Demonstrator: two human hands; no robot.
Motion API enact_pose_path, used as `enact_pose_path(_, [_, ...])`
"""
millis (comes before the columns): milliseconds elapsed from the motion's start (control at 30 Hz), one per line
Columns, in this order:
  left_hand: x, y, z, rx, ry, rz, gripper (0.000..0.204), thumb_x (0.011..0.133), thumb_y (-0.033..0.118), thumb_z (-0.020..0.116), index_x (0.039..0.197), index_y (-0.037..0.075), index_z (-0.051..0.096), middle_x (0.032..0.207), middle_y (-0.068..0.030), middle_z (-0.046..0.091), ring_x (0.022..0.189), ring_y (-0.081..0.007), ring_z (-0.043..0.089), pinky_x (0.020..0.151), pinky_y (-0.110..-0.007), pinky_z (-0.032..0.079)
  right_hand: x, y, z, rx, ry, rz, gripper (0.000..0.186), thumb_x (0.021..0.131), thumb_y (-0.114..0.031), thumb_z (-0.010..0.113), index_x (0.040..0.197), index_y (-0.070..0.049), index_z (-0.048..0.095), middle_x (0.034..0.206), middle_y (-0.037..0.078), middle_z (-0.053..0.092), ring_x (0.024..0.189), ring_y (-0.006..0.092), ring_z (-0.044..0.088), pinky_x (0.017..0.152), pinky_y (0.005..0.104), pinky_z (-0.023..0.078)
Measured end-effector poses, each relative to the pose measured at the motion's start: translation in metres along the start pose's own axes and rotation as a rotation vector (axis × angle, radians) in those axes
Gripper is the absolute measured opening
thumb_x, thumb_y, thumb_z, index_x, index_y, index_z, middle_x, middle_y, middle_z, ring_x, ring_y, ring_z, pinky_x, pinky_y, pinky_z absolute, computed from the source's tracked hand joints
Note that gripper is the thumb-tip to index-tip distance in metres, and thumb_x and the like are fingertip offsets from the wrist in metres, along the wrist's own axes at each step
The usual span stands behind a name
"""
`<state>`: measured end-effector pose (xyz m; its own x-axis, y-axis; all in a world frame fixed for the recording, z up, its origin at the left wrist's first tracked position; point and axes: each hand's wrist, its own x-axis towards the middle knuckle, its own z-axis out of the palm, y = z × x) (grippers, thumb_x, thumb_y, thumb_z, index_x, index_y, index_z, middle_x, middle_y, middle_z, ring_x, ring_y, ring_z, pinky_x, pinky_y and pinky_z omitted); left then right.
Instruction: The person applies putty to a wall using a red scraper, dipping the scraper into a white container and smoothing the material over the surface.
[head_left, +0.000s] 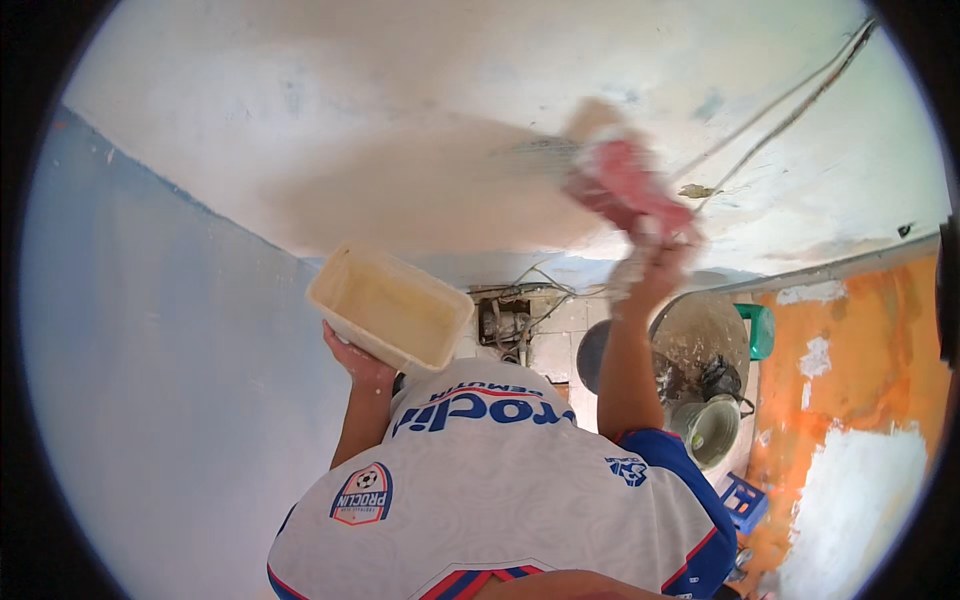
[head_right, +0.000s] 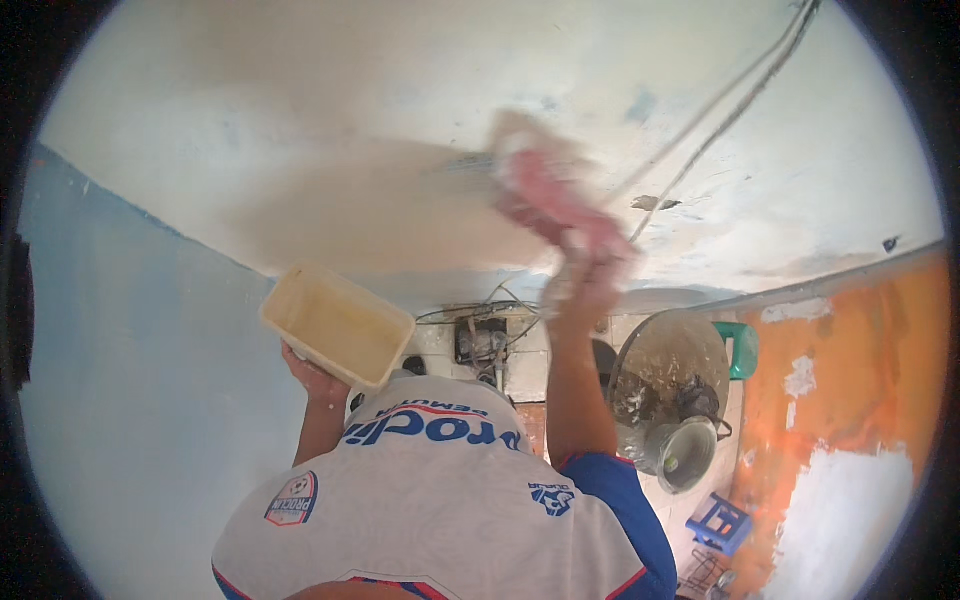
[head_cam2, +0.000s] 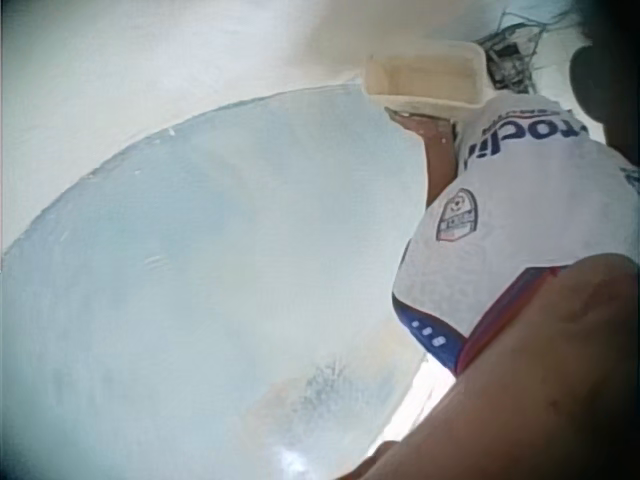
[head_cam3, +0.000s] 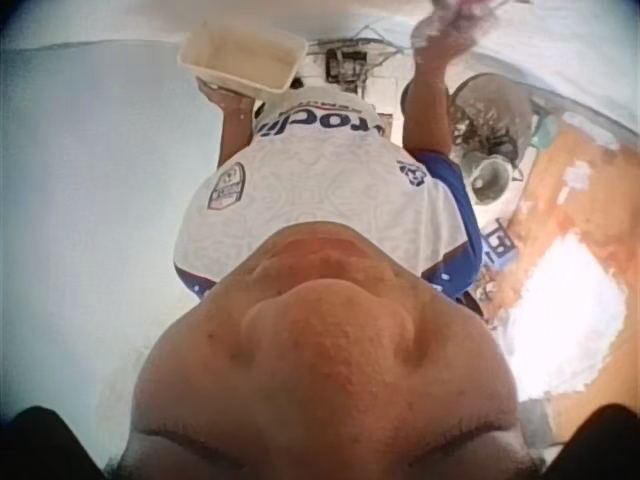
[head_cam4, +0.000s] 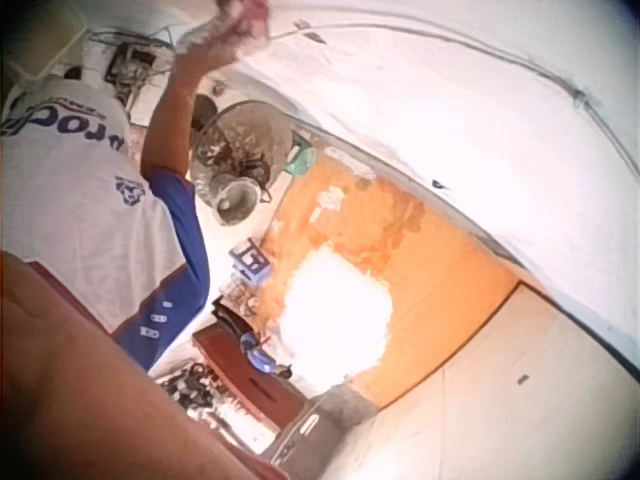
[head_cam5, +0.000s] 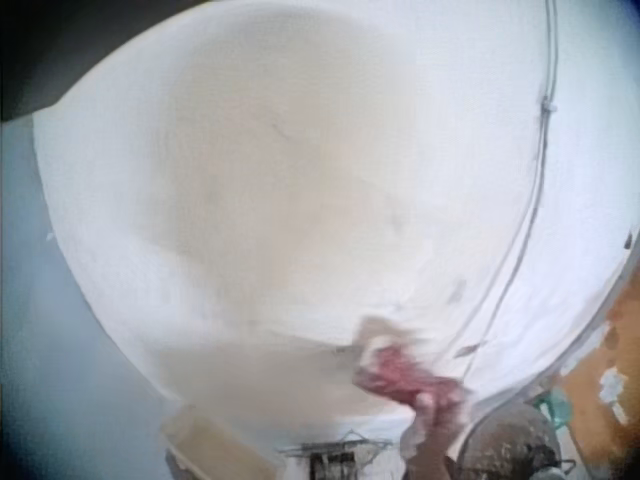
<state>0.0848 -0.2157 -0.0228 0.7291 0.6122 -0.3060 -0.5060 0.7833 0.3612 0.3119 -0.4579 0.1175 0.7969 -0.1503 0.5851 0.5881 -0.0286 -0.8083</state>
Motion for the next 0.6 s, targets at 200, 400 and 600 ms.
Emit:
enact_pose_path(200, [-0.029, -0.038, 0.026, -0.001, 0.009, 0.062, 0.069, 0.101, 0.062, 0.028, 0.152, 0.018, 0.042, 0.151, -0.0084, 0.049, 0.136, -0.0322, 0.049, 0.111, -0.050, 0.044, -0.025, 0.059, 0.024, -0.209, -0.473, -0.014, 0.023, 0.100, -0.007, 0.062, 0.117, 0.003, 0.050, 0.102, 0.018, 0.070, 0.069, 0.0182, 0.070, 0.053, 0.0261, 0.057])
enact_pose_path(400, [-0.073, -0.074, 0.027, -0.008, 0.174, 0.108, 0.069, 0.101, 0.062, 0.028, 0.152, 0.018, 0.041, 0.151, -0.0084, 0.048, 0.138, -0.0325, 0.047, 0.112, -0.050, 0.043, 0.014, 0.032, -0.010, 0.252, -0.169, 0.128, 0.021, 0.101, -0.009, 0.061, 0.113, 0.005, 0.050, 0.105, 0.020, 0.067, 0.085, 0.0208, 0.073, 0.060, 0.0269, 0.063])
enact_pose_path(600, [-0.103, -0.076, 0.029, 0.037, 0.292, 0.123, 0.068, 0.102, 0.061, 0.027, 0.153, 0.018, 0.041, 0.153, -0.0086, 0.047, 0.139, -0.0320, 0.046, 0.114, -0.049, 0.041, -0.032, 0.045, 0.014, 0.070, -0.553, -0.238, 0.021, 0.101, -0.014, 0.062, 0.113, 0.003, 0.059, 0.100, 0.015, 0.068, 0.078, 0.0186, 0.071, 0.063, 0.0306, 0.060])
